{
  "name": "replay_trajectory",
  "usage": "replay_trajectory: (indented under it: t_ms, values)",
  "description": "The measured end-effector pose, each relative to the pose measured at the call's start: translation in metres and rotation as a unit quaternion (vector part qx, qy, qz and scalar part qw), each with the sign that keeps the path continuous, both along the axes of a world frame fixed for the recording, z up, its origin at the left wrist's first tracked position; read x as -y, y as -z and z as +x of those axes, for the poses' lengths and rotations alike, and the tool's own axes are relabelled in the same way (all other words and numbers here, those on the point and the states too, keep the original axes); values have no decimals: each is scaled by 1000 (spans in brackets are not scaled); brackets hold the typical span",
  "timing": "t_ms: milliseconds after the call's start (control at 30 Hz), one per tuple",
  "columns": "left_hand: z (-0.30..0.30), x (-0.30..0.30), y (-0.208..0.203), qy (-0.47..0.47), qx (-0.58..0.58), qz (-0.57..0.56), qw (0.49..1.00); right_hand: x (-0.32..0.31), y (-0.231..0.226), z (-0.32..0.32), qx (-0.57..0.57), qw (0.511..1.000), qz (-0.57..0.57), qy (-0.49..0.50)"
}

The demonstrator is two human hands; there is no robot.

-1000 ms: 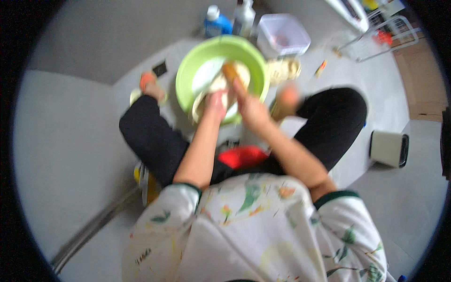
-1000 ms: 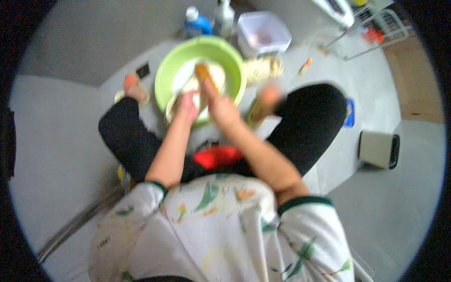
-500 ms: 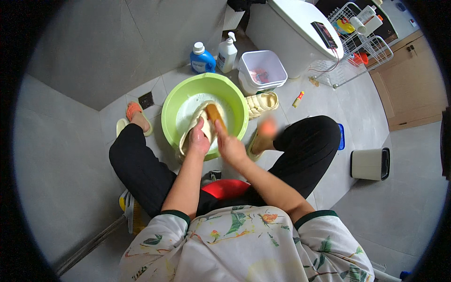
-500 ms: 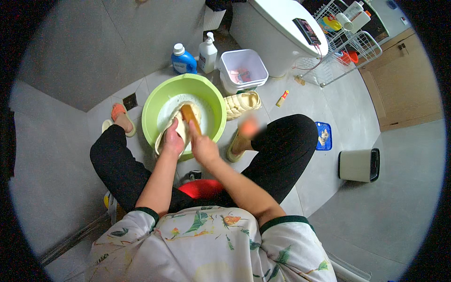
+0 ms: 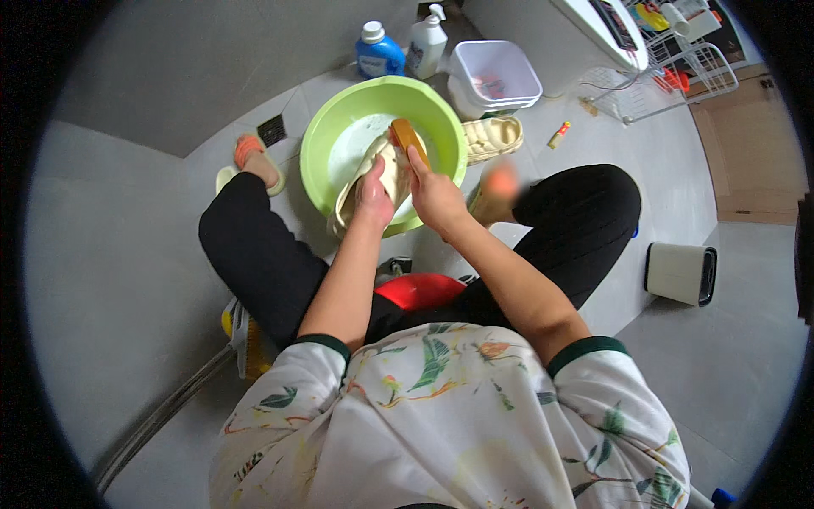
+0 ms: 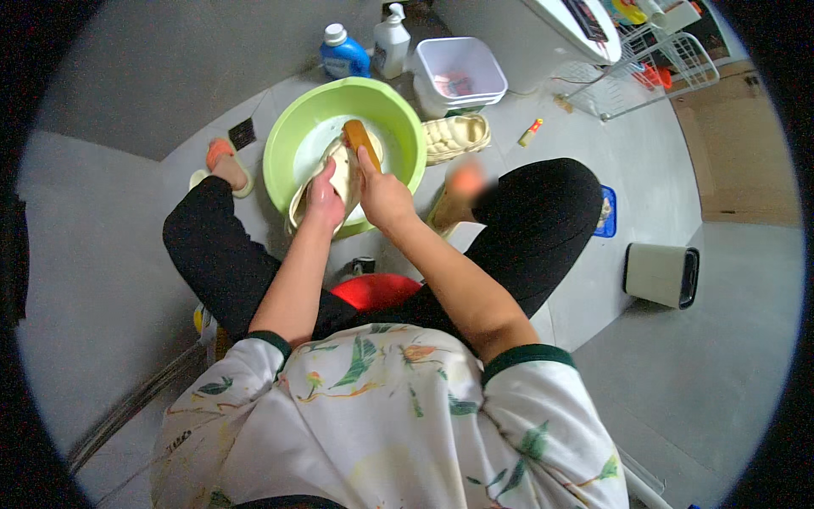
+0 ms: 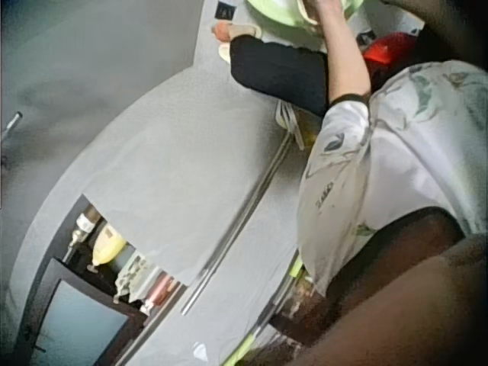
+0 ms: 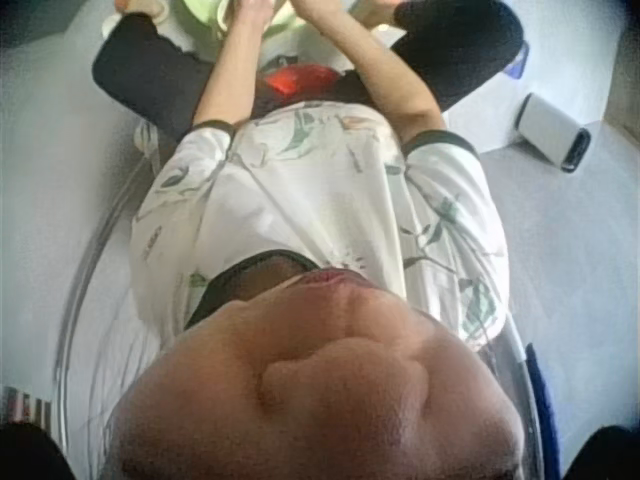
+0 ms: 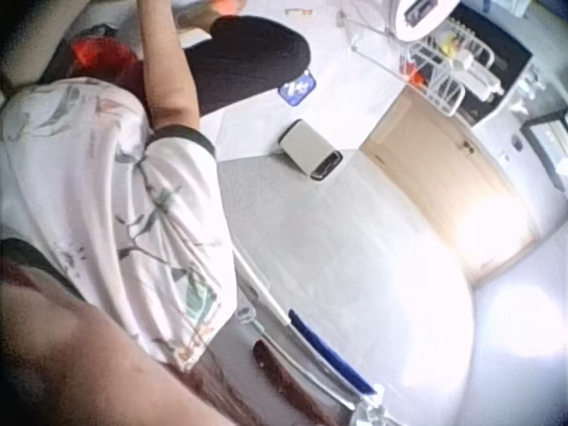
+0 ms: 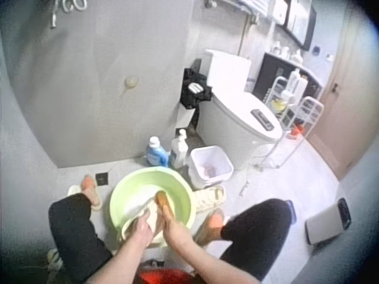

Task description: The person scrubs a white slipper with a brush and soapy water in a green basin. They repeatedly dip the slipper into the water, scrub the sole and upper parts, and rinse the brush.

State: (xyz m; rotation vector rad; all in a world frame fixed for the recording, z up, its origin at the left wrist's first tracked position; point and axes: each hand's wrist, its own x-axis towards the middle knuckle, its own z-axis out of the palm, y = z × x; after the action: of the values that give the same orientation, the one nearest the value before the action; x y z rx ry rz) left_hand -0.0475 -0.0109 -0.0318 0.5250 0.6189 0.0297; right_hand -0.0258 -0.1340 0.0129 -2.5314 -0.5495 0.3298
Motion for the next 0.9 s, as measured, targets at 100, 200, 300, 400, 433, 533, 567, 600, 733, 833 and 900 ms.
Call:
replay_trajectory:
  t_ms: [100,200,300,400,433,533,567,600,733,833,900]
  values:
    - [9,4,-27,-27,-2,8,1000,11,-25,-18,-2,999,-32,-38]
    - [6,12,-19,-3,-14,-14,1000,3,-18,6,27,999,-46,-11]
    - [4,6,-6,12,98,-19,995,0,-10,13,42,999,-8,29]
    - [5,-5,-5,-36,35,-39,998,8,-28,-24,5,1000,-5,-25]
    - [6,-6,-2,-33,27,-22,999,8,-26,-24,17,999,-19,-25]
    - [7,6,-8,-14,31,12,999,8,-16,-2,44,998,-37,-6]
    - [7,8,-9,13,63,-20,998,7,-14,15,34,999,-21,31]
    - [10,5,-6,11,83,-11,996,3,-16,25,33,998,-30,32]
    - [5,-8,-8,-26,-5,-17,999,13,-16,-6,27,998,-52,-28]
    - [9,-6,5,-4,-24,44,999,9,-24,-11,61,995,-75,-28]
    - [12,-2,13,8,16,63,998,5,-15,16,66,995,-71,-9]
